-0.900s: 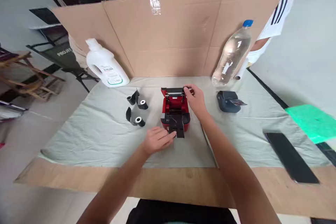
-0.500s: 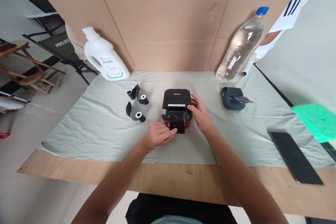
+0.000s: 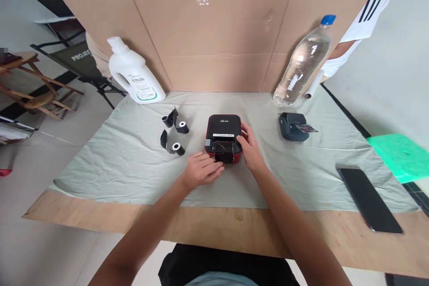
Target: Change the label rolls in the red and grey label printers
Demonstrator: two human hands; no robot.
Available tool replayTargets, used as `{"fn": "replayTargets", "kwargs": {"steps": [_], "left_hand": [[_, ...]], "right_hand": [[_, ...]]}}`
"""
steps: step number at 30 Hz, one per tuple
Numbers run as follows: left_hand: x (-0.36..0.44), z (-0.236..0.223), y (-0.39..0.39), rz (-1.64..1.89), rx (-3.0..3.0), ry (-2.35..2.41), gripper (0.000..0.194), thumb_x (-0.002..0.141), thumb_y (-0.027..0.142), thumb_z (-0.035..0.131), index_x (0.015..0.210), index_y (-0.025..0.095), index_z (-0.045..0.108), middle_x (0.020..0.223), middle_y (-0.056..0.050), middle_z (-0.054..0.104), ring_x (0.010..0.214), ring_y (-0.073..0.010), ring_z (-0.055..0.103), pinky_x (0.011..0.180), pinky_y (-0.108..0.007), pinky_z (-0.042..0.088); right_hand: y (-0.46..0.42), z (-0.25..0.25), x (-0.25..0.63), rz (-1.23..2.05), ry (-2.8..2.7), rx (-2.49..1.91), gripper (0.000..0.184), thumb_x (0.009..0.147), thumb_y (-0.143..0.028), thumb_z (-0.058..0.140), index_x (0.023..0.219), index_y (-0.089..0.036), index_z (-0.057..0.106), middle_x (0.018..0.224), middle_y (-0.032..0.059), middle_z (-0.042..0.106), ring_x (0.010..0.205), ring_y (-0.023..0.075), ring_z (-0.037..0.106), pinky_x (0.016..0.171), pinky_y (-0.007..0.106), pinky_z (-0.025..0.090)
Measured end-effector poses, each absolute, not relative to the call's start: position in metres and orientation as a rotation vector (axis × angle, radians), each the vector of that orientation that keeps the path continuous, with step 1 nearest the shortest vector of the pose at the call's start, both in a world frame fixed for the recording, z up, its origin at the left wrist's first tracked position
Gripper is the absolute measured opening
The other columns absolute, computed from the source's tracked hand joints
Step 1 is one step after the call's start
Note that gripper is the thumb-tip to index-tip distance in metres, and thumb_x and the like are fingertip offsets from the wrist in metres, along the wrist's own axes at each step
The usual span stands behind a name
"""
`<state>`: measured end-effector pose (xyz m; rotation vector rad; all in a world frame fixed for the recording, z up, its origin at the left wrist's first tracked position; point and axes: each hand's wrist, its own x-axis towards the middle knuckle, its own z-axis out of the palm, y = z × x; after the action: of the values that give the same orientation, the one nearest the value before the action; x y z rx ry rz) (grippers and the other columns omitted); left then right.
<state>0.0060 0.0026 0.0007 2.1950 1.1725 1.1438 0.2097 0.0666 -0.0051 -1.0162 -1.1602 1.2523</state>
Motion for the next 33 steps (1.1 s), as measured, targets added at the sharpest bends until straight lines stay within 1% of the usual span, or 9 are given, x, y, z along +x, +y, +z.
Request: {"fn": "replayTargets", "kwargs": {"steps": [2,4,6,9,11,16,23,30,33], "left_hand": [[0.012,0.005,0.006,1.378,1.84,1.339,0.035,0.088,0.042,0.071,0.061,0.023,0.059,0.057,0.0,0.051,0.057,-0.0142,0.044,0.062,-0.031,0.036],[0.017,0.01,0.015,1.555,1.381,1.442,0.032,0.087,0.044,0.071,0.067,0.023,0.056,0.058,0.004,0.044,0.059,-0.0132,0.044,0.064,-0.028,0.038],[0.018,0.015,0.026,1.5,1.007,1.411,0.028,0.082,0.045,0.075,0.081,0.024,0.056,0.064,0.006,0.046,0.06,-0.0119,0.046,0.062,-0.025,0.039],[0.015,0.021,0.04,1.251,0.748,1.29,0.037,0.073,0.043,0.078,0.095,0.025,0.054,0.076,0.005,0.059,0.063,-0.0112,0.053,0.056,-0.021,0.039],[0.011,0.023,0.045,1.185,0.692,1.254,0.039,0.07,0.04,0.078,0.096,0.026,0.052,0.079,0.005,0.061,0.061,-0.01,0.054,0.052,-0.019,0.035],[0.006,0.026,0.051,1.162,0.689,1.183,0.04,0.063,0.031,0.076,0.093,0.025,0.049,0.073,0.007,0.058,0.054,-0.007,0.05,0.045,-0.017,0.025],[0.001,0.027,0.056,1.09,0.666,1.134,0.047,0.062,0.032,0.079,0.096,0.026,0.048,0.067,0.009,0.054,0.048,-0.0054,0.043,0.043,-0.018,0.022],[-0.004,0.023,0.056,1.074,0.672,1.13,0.049,0.063,0.039,0.083,0.097,0.024,0.052,0.068,0.008,0.055,0.049,-0.0061,0.047,0.044,-0.018,0.027],[-0.003,0.025,0.056,1.074,0.666,1.138,0.048,0.063,0.041,0.083,0.095,0.023,0.052,0.068,0.007,0.055,0.05,-0.0061,0.047,0.043,-0.018,0.026]], "right_hand": [[0.066,-0.005,0.209,1.263,-1.138,-1.025,0.051,0.09,-0.033,0.064,0.141,-0.037,0.059,0.152,-0.0007,0.057,0.14,0.0259,0.053,0.117,0.046,0.047],[0.065,-0.003,0.208,1.28,-1.129,-1.025,0.052,0.09,-0.032,0.064,0.141,-0.036,0.059,0.151,-0.0005,0.058,0.14,0.0259,0.053,0.116,0.045,0.048],[0.064,0.0,0.207,1.286,-1.121,-1.016,0.051,0.089,-0.032,0.064,0.14,-0.036,0.06,0.15,-0.0001,0.059,0.139,0.0258,0.054,0.114,0.045,0.049],[0.063,0.004,0.205,1.307,-1.077,-1.014,0.051,0.088,-0.032,0.065,0.139,-0.035,0.061,0.147,0.0006,0.061,0.137,0.0257,0.055,0.11,0.043,0.052],[0.063,0.005,0.203,1.333,-1.028,-1.026,0.052,0.086,-0.031,0.065,0.137,-0.034,0.061,0.144,0.0011,0.062,0.134,0.0255,0.058,0.106,0.041,0.055],[0.065,0.007,0.201,1.354,-0.978,-1.043,0.057,0.08,-0.028,0.065,0.137,-0.032,0.061,0.139,0.0023,0.064,0.125,0.025,0.062,0.097,0.039,0.058],[0.065,0.007,0.201,1.307,-1.039,-1.095,0.058,0.082,-0.031,0.063,0.14,-0.032,0.057,0.148,0.0023,0.06,0.134,0.026,0.056,0.107,0.043,0.054],[0.066,0.005,0.203,1.317,-1.058,-1.117,0.059,0.085,-0.036,0.062,0.143,-0.034,0.055,0.148,0.0015,0.06,0.132,0.027,0.059,0.107,0.045,0.055],[0.067,0.004,0.202,1.353,-0.982,-1.138,0.062,0.084,-0.038,0.065,0.145,-0.033,0.054,0.15,0.0021,0.059,0.136,0.0281,0.057,0.113,0.047,0.051]]}}
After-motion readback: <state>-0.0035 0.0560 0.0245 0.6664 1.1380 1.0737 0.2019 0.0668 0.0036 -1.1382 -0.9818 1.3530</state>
